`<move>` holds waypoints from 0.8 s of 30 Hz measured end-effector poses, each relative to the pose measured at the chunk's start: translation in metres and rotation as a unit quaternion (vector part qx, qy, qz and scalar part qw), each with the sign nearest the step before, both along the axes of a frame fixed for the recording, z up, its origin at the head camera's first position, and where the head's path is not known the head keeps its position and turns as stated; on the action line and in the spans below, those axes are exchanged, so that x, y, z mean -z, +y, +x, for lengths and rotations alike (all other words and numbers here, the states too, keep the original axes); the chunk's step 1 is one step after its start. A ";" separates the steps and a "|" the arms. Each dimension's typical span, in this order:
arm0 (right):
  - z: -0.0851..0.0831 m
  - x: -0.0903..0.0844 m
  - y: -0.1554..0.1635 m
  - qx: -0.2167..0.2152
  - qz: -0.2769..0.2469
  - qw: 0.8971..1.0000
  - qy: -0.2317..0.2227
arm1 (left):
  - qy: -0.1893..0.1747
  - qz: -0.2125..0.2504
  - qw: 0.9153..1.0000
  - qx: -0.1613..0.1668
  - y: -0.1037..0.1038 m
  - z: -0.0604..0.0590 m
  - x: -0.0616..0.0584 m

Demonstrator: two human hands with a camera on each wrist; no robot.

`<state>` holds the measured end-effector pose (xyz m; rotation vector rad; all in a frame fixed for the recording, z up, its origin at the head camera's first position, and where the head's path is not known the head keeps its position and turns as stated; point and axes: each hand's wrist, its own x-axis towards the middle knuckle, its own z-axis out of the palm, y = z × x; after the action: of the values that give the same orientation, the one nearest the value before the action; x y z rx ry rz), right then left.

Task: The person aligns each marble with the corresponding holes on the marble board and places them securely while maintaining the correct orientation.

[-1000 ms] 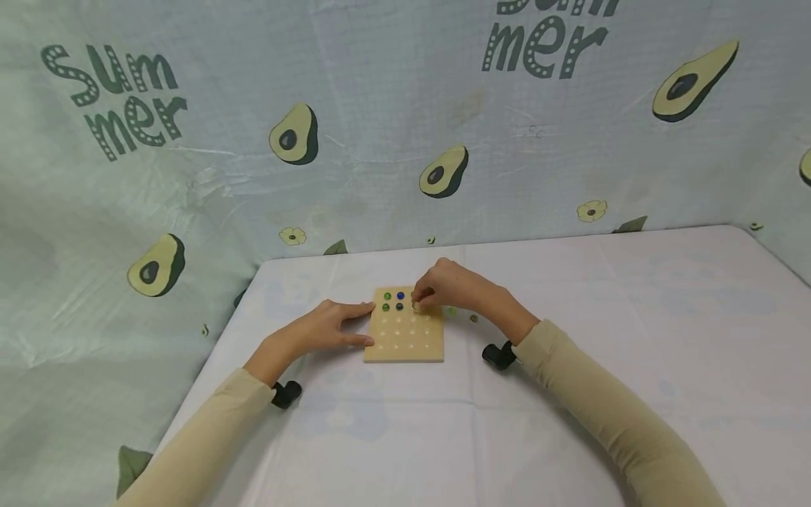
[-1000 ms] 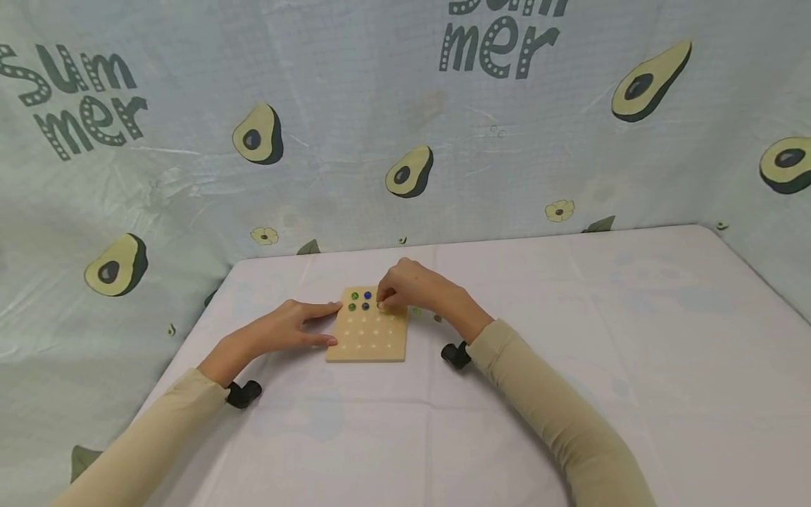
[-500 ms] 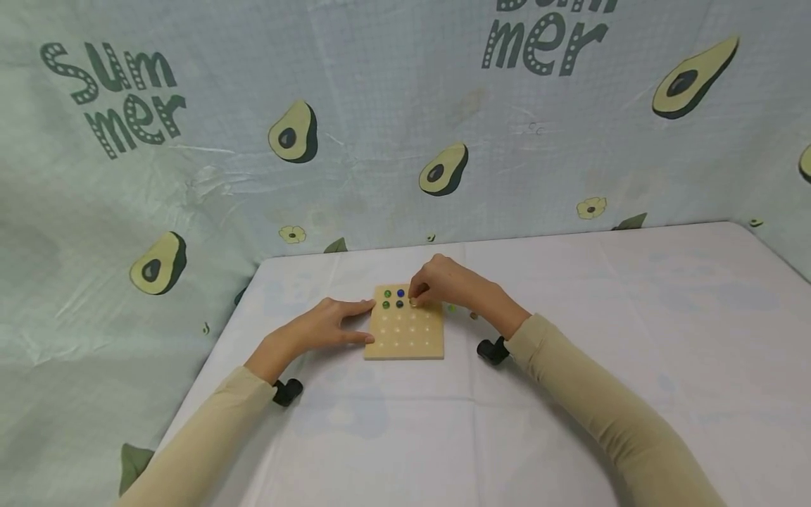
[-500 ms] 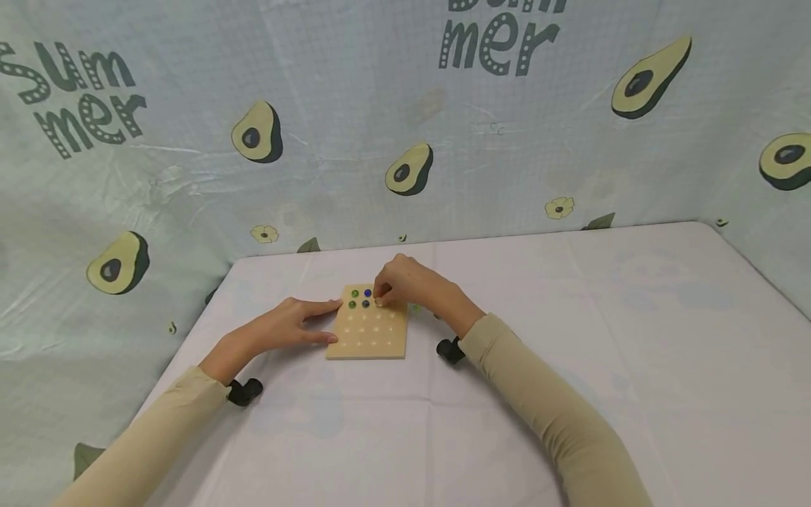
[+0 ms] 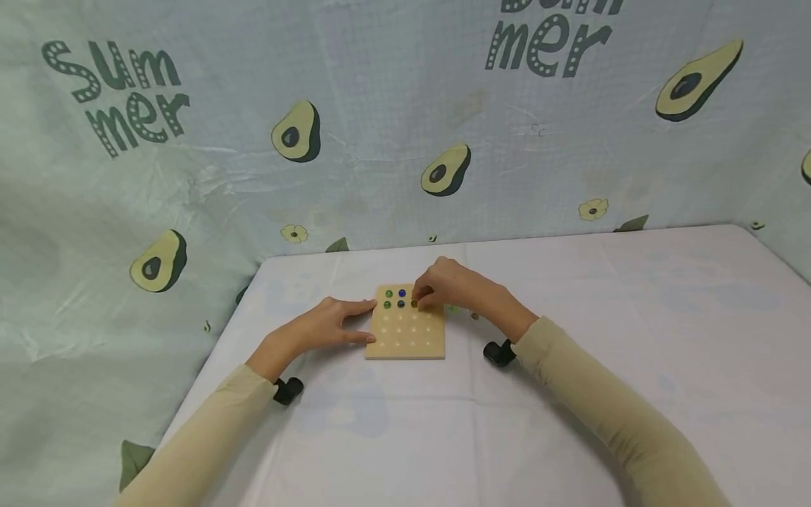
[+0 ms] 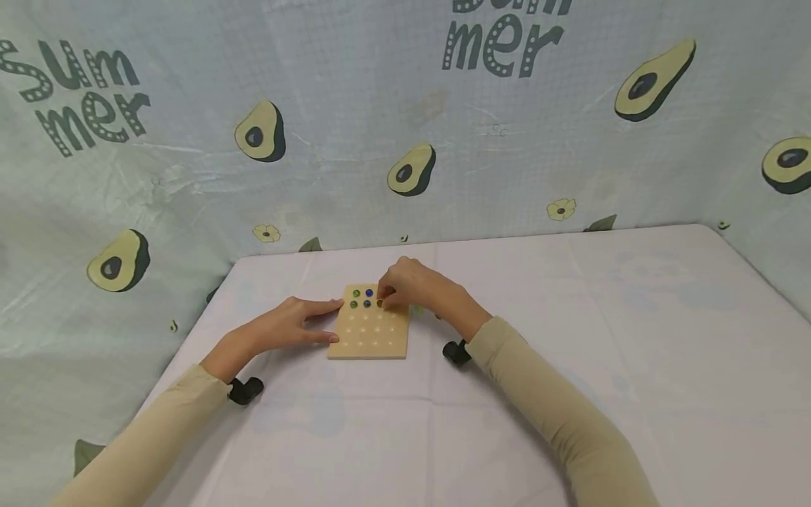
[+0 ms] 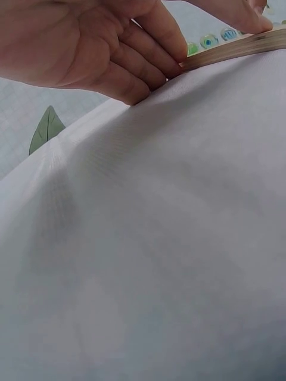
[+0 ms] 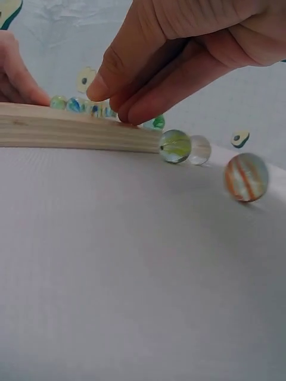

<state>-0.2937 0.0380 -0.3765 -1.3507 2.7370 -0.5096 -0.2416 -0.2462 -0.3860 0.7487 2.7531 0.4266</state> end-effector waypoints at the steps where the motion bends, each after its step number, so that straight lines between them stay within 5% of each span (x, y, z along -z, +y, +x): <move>1: 0.001 -0.001 0.003 0.000 -0.002 1.000 0.001 | 0.002 0.000 1.000 0.001 0.000 0.000 -0.001; 24: 0.021 0.003 0.091 -0.004 -0.014 0.999 -0.038 | -0.005 -0.003 1.000 -0.001 -0.001 0.000 0.001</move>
<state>-0.2731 0.1291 -0.3794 -1.3202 2.6731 -0.5887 -0.2417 -0.2475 -0.3875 0.7420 2.7449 0.4211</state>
